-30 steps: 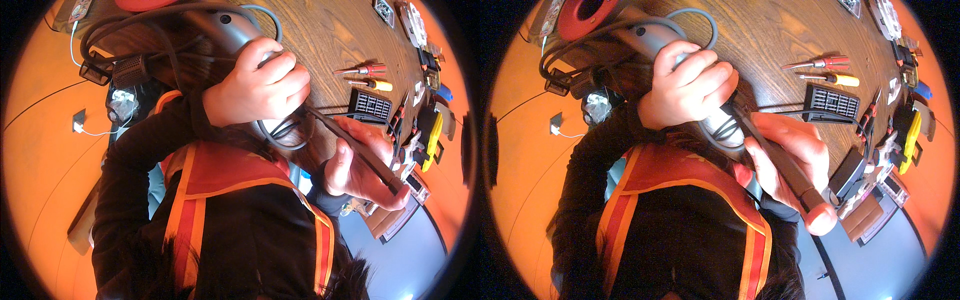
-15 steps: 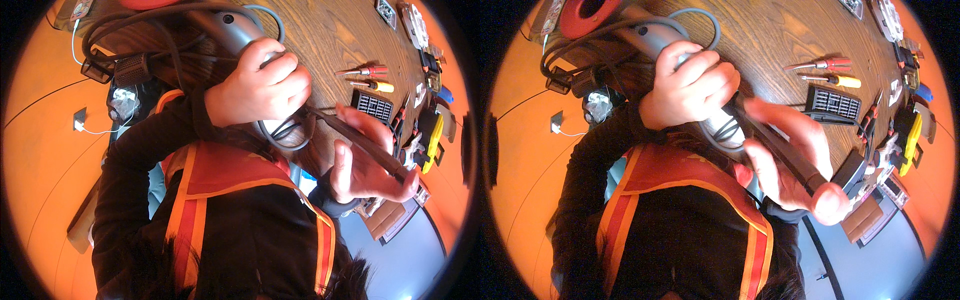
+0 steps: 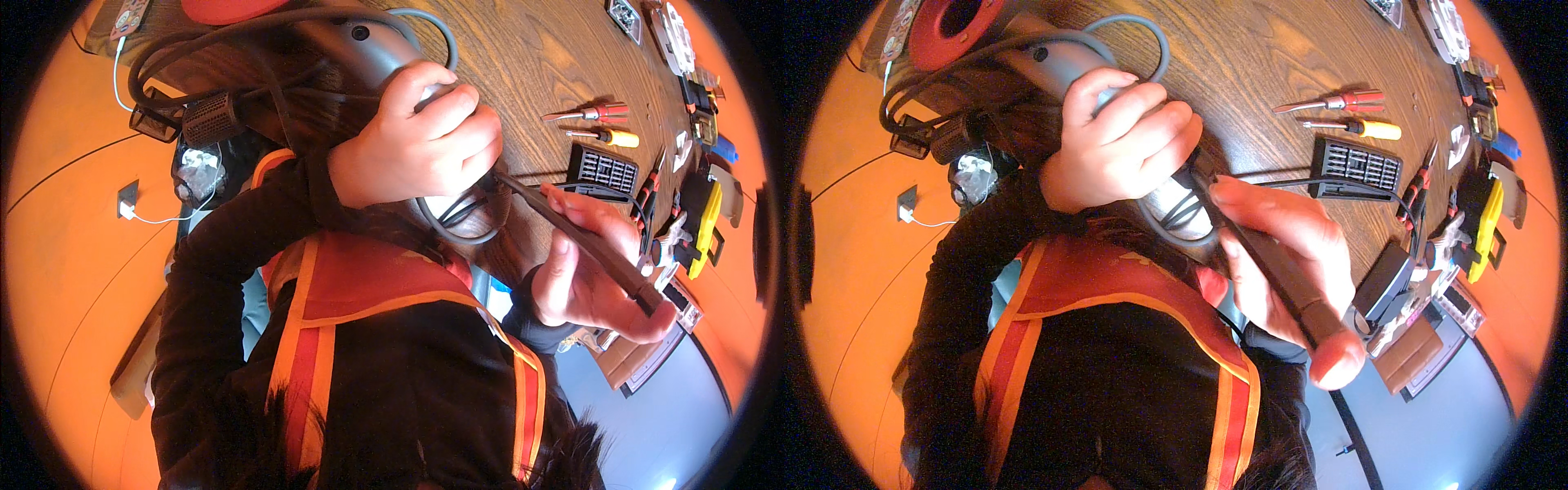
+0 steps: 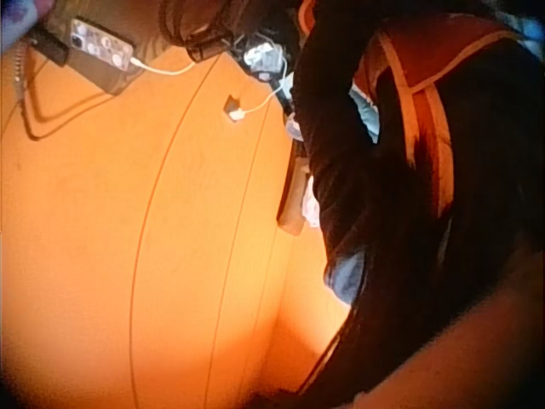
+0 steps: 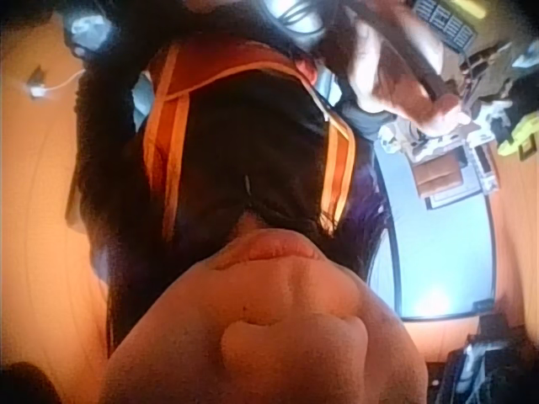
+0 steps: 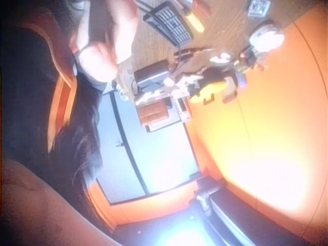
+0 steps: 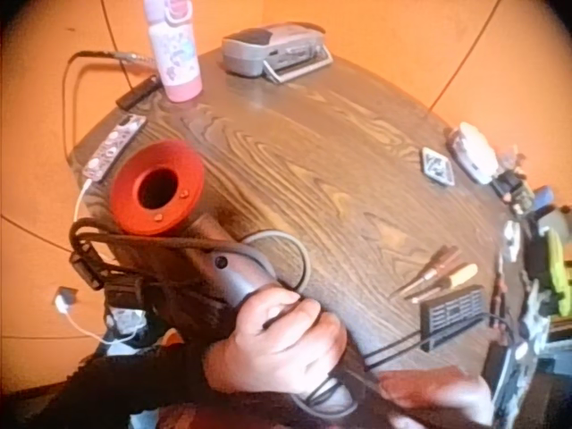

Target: The person uses tweezers to remove a small black plastic piece from the base of a hair dryer. They then use a screwdriver to pry and remove a black plastic ring from the same area. The person continues to use the screwdriver to adjust and remove parts from the hair dryer's base.

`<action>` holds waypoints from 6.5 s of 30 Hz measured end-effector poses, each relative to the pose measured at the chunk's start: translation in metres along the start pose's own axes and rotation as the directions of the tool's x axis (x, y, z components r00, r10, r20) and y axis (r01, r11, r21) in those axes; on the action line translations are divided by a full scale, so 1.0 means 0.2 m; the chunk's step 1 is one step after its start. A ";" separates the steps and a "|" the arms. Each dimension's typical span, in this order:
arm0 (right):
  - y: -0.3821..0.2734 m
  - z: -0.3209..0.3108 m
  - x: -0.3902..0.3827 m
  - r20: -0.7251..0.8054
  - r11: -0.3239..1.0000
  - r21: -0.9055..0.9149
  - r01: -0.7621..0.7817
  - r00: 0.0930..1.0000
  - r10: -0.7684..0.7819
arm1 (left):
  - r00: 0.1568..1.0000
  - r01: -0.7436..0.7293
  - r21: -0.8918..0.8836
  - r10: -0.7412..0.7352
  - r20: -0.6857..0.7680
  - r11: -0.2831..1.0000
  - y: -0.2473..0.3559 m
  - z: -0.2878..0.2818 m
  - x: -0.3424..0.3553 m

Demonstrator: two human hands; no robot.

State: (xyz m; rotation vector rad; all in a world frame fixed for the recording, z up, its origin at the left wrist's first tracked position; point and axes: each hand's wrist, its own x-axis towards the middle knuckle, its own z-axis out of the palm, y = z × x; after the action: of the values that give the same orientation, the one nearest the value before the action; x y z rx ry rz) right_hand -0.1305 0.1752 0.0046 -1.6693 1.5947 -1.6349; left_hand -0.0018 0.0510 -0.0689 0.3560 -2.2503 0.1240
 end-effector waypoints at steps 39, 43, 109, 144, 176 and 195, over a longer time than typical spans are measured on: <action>-0.01 0.03 0.01 0.023 0.997 0.012 -0.080 0.997 0.080 | 1.000 0.013 0.016 -0.013 0.008 1.000 0.00 0.00 0.00; 0.00 0.03 0.00 0.053 0.994 -0.026 -0.109 0.993 0.110 | 1.000 0.004 0.010 -0.004 0.005 1.000 0.00 0.00 0.00; -0.01 0.07 0.04 0.041 0.994 0.021 -0.107 0.993 0.106 | 0.997 -0.053 0.000 0.052 0.059 0.999 -0.01 0.01 0.00; 0.04 0.07 0.02 -0.004 0.999 0.026 -0.024 1.000 0.024 | 0.995 -0.037 -0.020 0.039 0.093 0.999 -0.02 0.00 0.00; -0.02 0.09 0.06 -0.214 0.933 -0.238 0.268 0.923 -0.320 | 0.985 -0.017 -0.034 0.023 0.173 0.999 -0.02 -0.01 0.02; -0.03 0.08 -0.07 -0.157 0.871 -0.396 0.291 0.913 -0.376 | 0.991 -0.100 -0.057 0.104 0.083 0.993 -0.04 0.03 0.03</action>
State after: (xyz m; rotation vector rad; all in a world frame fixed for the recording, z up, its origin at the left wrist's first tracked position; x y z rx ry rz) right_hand -0.1108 0.1810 -0.0028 -2.1134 1.9009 -1.8390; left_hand -0.0072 0.0416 -0.0677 0.2221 -2.3521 0.1047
